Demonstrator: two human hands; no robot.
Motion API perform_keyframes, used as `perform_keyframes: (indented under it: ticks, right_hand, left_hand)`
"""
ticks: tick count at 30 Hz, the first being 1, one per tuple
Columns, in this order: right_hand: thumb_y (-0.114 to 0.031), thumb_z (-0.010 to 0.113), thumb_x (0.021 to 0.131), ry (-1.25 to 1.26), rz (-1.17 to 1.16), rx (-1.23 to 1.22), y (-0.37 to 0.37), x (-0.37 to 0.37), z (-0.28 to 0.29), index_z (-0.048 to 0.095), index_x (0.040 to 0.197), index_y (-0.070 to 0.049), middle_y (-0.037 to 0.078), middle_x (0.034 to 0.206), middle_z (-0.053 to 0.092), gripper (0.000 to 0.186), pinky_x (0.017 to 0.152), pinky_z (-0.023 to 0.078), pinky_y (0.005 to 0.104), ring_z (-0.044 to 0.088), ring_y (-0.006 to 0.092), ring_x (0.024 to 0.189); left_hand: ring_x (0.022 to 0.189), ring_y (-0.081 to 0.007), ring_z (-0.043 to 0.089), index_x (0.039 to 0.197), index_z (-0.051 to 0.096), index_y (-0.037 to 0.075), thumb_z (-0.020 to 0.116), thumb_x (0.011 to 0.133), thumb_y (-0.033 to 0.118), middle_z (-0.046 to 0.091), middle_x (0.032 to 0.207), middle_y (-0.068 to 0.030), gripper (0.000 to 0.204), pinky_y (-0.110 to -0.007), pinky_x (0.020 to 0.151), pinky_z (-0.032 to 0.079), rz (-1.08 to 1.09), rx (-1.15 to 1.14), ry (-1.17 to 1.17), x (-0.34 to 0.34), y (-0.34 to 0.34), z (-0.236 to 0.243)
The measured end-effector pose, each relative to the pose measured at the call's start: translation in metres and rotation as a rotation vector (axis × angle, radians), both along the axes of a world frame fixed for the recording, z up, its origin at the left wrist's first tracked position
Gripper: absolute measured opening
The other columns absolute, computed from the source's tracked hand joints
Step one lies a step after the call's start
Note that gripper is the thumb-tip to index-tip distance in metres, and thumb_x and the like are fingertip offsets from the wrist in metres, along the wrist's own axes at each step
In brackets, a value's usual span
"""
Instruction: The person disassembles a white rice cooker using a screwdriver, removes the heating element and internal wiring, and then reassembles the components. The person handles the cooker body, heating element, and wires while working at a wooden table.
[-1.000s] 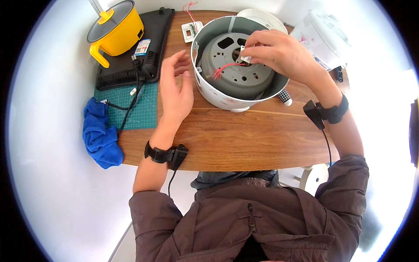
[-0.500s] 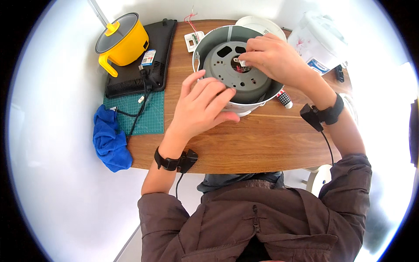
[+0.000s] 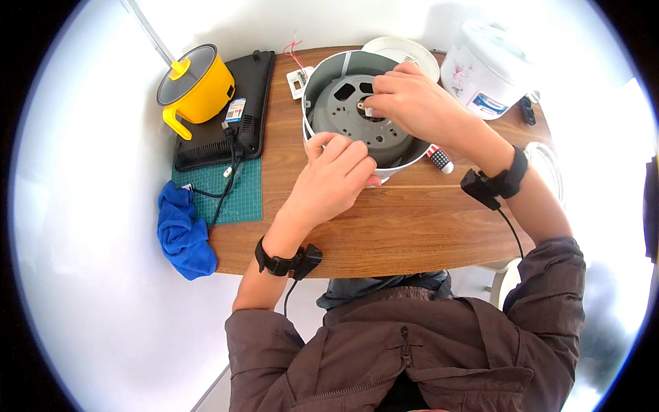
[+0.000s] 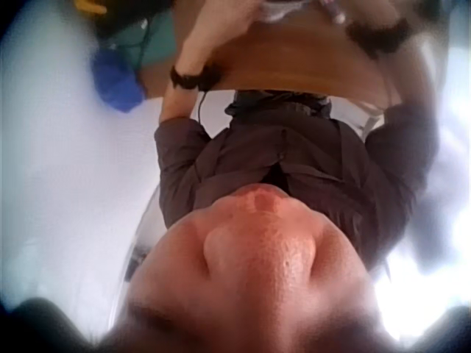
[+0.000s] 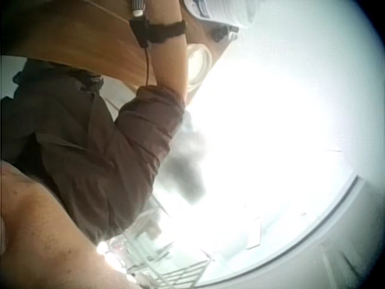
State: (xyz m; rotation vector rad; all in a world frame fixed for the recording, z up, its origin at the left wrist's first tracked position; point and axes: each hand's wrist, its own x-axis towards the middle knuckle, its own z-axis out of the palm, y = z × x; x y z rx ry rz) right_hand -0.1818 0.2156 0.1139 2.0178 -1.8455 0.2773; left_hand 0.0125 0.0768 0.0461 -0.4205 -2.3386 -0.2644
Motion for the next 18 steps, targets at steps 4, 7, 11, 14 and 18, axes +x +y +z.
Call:
perform_keyframes:
  ticks: [4,7,11,14,18]
  right_hand:
    - [-0.014,0.07,0.089,-0.049,-0.037,-0.024,0.0,0.001,-0.002,0.073,0.09,-0.01,0.003,0.085,0.067,0.005,0.092,0.046,0.0367,0.066,0.022,0.091]
    - [-0.017,0.072,0.09,-0.171,-0.103,-0.069,0.001,0.0,-0.008,0.072,0.088,-0.01,0.003,0.083,0.068,0.007,0.091,0.046,0.0376,0.067,0.0243,0.086]
    - [-0.018,0.074,0.089,-0.318,-0.147,-0.139,0.01,0.005,-0.003,0.069,0.086,-0.011,0.002,0.086,0.071,0.009,0.089,0.045,0.0376,0.067,0.0251,0.082]
    - [-0.015,0.075,0.089,-0.214,-0.143,-0.289,0.015,0.002,0.008,0.069,0.086,-0.011,0.001,0.09,0.072,0.007,0.088,0.046,0.0371,0.068,0.0244,0.082]
    - [-0.013,0.076,0.089,-0.159,-0.179,-0.544,0.044,0.001,0.037,0.072,0.09,-0.012,0.0,0.091,0.071,0.005,0.086,0.046,0.0365,0.067,0.0229,0.08]
  left_hand:
    - [0.099,-0.0225,0.057,0.088,0.063,0.012,0.079,0.081,0.029,0.056,0.095,-0.0014,0.025,-0.043,0.1,0.036,-0.002,-0.059,-0.033,0.0,0.007,0.008]
    - [0.099,-0.022,0.057,0.089,0.063,0.012,0.079,0.081,0.029,0.056,0.096,-0.0013,0.025,-0.043,0.101,0.036,-0.007,-0.097,-0.003,0.0,0.011,0.015]
    - [0.098,-0.0212,0.057,0.09,0.064,0.012,0.08,0.08,0.03,0.056,0.096,-0.0005,0.025,-0.043,0.101,0.036,0.013,-0.132,0.02,0.0,0.016,0.021]
    - [0.097,-0.0211,0.056,0.089,0.064,0.013,0.081,0.079,0.032,0.056,0.094,0.0001,0.027,-0.043,0.1,0.036,0.02,-0.101,0.034,0.0,0.016,0.021]
    - [0.093,-0.0212,0.056,0.087,0.065,0.014,0.083,0.076,0.034,0.056,0.09,0.0009,0.03,-0.043,0.097,0.037,-0.006,-0.057,0.076,0.002,0.021,0.021]
